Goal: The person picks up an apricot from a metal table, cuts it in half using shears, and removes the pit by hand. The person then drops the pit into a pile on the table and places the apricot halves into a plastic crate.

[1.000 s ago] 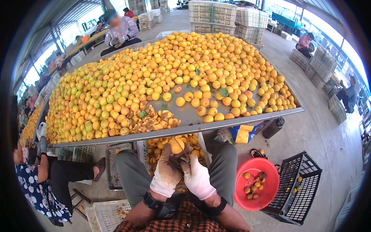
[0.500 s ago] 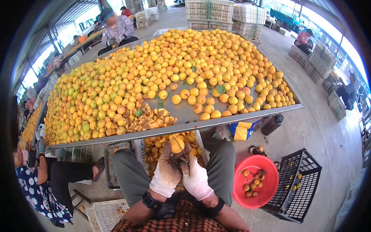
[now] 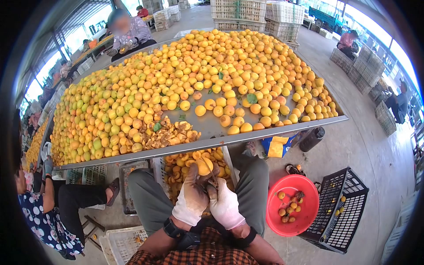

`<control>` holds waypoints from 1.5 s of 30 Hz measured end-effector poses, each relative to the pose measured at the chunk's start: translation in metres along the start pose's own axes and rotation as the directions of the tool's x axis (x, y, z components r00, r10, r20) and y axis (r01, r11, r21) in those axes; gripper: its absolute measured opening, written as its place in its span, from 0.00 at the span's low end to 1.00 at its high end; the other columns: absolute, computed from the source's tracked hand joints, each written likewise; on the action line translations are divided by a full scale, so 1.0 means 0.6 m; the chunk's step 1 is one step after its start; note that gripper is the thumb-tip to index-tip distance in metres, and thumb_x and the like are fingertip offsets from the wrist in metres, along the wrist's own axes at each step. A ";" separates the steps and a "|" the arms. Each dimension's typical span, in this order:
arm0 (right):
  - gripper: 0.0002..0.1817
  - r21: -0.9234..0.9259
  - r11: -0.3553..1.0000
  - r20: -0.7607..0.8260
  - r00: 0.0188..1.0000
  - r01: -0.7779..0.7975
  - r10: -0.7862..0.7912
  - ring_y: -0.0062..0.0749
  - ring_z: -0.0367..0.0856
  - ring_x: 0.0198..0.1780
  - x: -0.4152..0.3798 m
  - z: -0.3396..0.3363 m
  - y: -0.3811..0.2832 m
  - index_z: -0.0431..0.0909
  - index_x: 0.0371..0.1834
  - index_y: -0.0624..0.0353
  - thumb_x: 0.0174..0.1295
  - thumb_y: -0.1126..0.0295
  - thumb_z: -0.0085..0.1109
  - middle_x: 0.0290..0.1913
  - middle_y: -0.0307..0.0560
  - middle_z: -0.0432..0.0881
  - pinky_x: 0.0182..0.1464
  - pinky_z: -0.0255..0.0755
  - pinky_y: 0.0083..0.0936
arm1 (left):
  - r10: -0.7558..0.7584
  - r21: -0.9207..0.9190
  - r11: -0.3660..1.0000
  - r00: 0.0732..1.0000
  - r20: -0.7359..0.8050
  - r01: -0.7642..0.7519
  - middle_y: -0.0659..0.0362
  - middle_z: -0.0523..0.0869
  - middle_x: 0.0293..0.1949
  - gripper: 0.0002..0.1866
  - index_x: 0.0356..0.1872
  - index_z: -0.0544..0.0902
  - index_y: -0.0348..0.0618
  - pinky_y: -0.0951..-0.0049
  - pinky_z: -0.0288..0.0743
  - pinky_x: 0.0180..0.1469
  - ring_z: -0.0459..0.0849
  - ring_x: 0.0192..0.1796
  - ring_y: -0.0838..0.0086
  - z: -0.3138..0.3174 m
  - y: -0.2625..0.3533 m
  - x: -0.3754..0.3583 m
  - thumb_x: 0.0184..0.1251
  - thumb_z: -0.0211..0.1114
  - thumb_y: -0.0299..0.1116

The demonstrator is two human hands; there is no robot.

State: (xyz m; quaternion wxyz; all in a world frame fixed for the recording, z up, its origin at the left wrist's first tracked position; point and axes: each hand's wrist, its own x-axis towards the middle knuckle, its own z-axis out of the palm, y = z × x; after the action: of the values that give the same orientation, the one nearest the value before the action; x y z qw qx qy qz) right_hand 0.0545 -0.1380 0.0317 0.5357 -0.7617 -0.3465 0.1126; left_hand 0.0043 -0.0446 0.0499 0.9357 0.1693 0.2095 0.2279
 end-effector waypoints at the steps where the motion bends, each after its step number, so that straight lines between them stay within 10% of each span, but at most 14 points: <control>1: 0.16 0.000 1.000 -0.001 1.000 -0.001 0.001 0.65 0.79 0.38 0.002 -0.003 -0.003 0.67 0.52 0.60 0.65 0.67 0.53 0.32 0.66 0.79 0.35 0.74 0.46 | -0.001 0.001 1.000 1.000 0.000 0.001 0.52 0.84 0.45 0.25 0.53 0.76 0.42 0.65 0.72 0.56 0.81 0.50 0.64 0.000 0.000 0.001 0.68 0.56 0.53; 7: 0.12 0.097 0.995 0.170 0.984 0.036 -0.052 0.65 0.78 0.39 0.033 -0.049 -0.023 0.69 0.47 0.62 0.66 0.68 0.53 0.31 0.65 0.79 0.34 0.75 0.43 | -0.052 -0.001 0.999 0.985 0.165 0.053 0.52 0.83 0.47 0.19 0.52 0.76 0.38 0.65 0.72 0.57 0.81 0.50 0.65 -0.006 0.033 0.006 0.70 0.58 0.43; 10: 0.12 0.110 0.991 0.347 0.931 0.078 -0.112 0.63 0.79 0.41 0.047 -0.075 -0.011 0.70 0.47 0.63 0.67 0.67 0.51 0.33 0.66 0.79 0.36 0.75 0.38 | 0.096 0.299 0.943 0.981 0.170 -0.144 0.59 0.83 0.44 0.15 0.50 0.76 0.37 0.75 0.73 0.51 0.80 0.46 0.75 -0.017 0.052 0.015 0.65 0.62 0.32; 17: 0.15 0.247 0.956 -0.009 0.987 0.157 -0.160 0.59 0.82 0.42 0.023 -0.014 -0.019 0.70 0.51 0.64 0.67 0.65 0.51 0.37 0.61 0.82 0.41 0.76 0.34 | 0.176 0.284 0.929 0.958 0.228 -0.238 0.57 0.82 0.45 0.20 0.50 0.76 0.39 0.71 0.74 0.55 0.80 0.48 0.71 0.042 0.034 -0.009 0.64 0.66 0.42; 25: 0.15 0.180 0.980 0.246 0.961 0.083 -0.126 0.58 0.82 0.40 0.048 -0.054 -0.018 0.71 0.49 0.65 0.68 0.64 0.51 0.33 0.60 0.81 0.38 0.75 0.34 | 0.064 0.300 0.942 0.959 0.276 -0.149 0.58 0.80 0.48 0.29 0.56 0.74 0.35 0.74 0.70 0.59 0.79 0.52 0.72 0.019 0.033 0.000 0.59 0.70 0.43; 32: 0.13 0.131 0.983 0.427 0.888 0.126 -0.171 0.51 0.82 0.38 0.062 -0.090 -0.006 0.72 0.46 0.65 0.66 0.67 0.52 0.32 0.58 0.81 0.40 0.75 0.33 | -0.135 0.847 0.485 0.938 0.320 -0.219 0.60 0.81 0.46 0.27 0.56 0.74 0.34 0.77 0.68 0.58 0.77 0.51 0.76 0.019 0.113 0.009 0.57 0.69 0.34; 37: 0.15 0.443 0.808 0.458 0.873 -0.389 0.169 0.27 0.79 0.37 0.042 -0.061 0.000 0.73 0.46 0.66 0.69 0.62 0.51 0.37 0.44 0.82 0.41 0.73 0.25 | 0.067 0.424 0.887 0.960 0.272 -0.182 0.59 0.79 0.52 0.26 0.57 0.73 0.35 0.75 0.68 0.59 0.76 0.55 0.74 0.012 0.036 -0.004 0.61 0.68 0.37; 40: 0.17 0.484 0.839 0.382 0.923 -0.249 0.054 0.22 0.76 0.38 0.037 -0.045 0.015 0.73 0.47 0.66 0.69 0.61 0.52 0.37 0.41 0.81 0.43 0.72 0.22 | 0.076 0.222 0.966 0.966 0.248 -0.132 0.59 0.79 0.51 0.27 0.58 0.73 0.35 0.74 0.69 0.59 0.77 0.55 0.74 0.004 0.019 -0.004 0.62 0.67 0.40; 43: 0.17 0.423 0.875 0.438 0.899 -0.233 0.028 0.22 0.76 0.39 0.044 -0.058 0.022 0.73 0.48 0.66 0.69 0.61 0.53 0.37 0.43 0.81 0.45 0.72 0.22 | 0.071 0.401 0.901 0.967 0.243 -0.167 0.58 0.80 0.50 0.27 0.57 0.74 0.34 0.74 0.69 0.58 0.77 0.54 0.74 -0.001 0.055 -0.004 0.60 0.67 0.38; 45: 0.17 0.382 0.901 0.467 0.884 -0.207 0.005 0.22 0.76 0.39 0.054 -0.073 0.021 0.74 0.49 0.66 0.68 0.62 0.53 0.37 0.43 0.81 0.45 0.73 0.22 | -0.055 0.755 0.622 0.951 0.306 -0.207 0.58 0.82 0.49 0.26 0.54 0.76 0.33 0.74 0.68 0.59 0.78 0.54 0.74 0.011 0.095 -0.001 0.54 0.67 0.34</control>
State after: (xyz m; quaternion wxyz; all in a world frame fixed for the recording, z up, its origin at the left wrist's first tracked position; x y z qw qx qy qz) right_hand 0.1073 -0.1514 0.0444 0.5841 -0.5984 -0.3862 0.3895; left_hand -0.0134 0.0017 0.0794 0.7795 0.5984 0.1358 0.1260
